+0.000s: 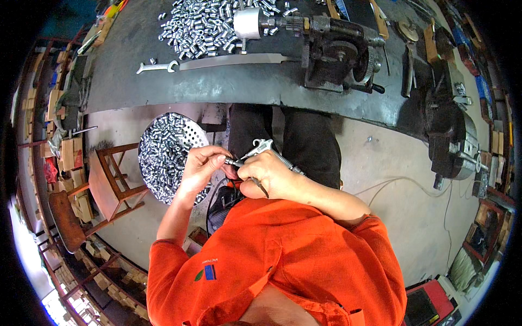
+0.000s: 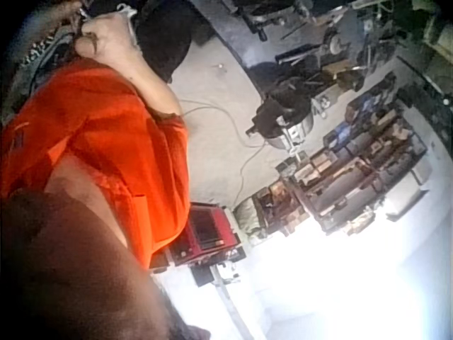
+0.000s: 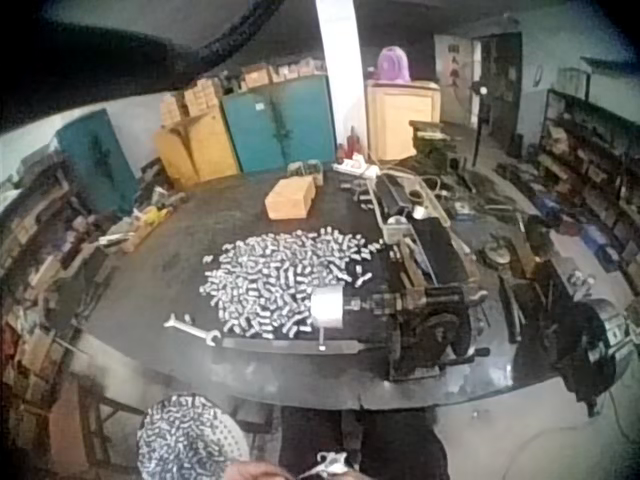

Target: The person picks small metal fasteners from a perforated bowl and uses a pair of pliers to manipulate them. They repeatedly pick up a fastener, squeeze it with the pliers, and place it onto a metal workbench surface. The process is repetitive and involves handling individual components one at a time.

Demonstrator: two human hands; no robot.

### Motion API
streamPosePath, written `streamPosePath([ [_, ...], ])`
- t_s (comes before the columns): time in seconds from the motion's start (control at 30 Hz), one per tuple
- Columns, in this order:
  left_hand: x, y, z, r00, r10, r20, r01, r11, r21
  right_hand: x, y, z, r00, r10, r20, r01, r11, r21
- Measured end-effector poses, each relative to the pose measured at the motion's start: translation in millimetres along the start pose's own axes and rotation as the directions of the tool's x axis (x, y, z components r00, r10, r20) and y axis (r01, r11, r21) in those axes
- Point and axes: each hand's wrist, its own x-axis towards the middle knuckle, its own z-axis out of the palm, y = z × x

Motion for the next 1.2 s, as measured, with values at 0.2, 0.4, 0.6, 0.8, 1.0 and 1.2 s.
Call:
streamPosePath([
  [0.2, 0.2, 11.1, 7.1, 1.000, 0.016, 0.014, -0.017, 0.997, 0.072, -8.8, 16.8, 13.5, 0.997, -0.013, -0.079, 0.015, 0.999, 0.034],
  [0.4, 3.7, 15.7, 12.5, 0.999, -0.032, 0.007, 0.031, 0.997, 0.073, -6.9, 14.9, 5.6, 0.998, -0.024, -0.054, 0.026, 0.999, 0.043],
  [0.6, 10.5, 10.1, -0.2, 0.975, 0.170, -0.145, -0.061, 0.827, 0.559, -14.5, -4.3, -18.0, 0.997, -0.027, -0.077, 0.025, 0.999, -0.030],
  [0.8, 13.6, 1.8, -4.9, 0.892, 0.444, -0.083, -0.129, 0.426, 0.895, -16.1, -22.0, -25.4, 0.962, -0.186, -0.198, 0.194, 0.981, 0.021],
  [1.0, 14.2, 0.1, -2.9, 0.884, 0.464, -0.063, -0.149, 0.407, 0.901, -13.3, -21.0, -20.4, 0.973, -0.147, -0.180, 0.151, 0.988, 0.010],
  [1.2, 15.9, -2.3, 1.7, 0.878, 0.478, 0.017, -0.221, 0.375, 0.900, -5.4, -9.9, -18.0, 0.991, -0.111, -0.070, 0.109, 0.994, -0.025],
])
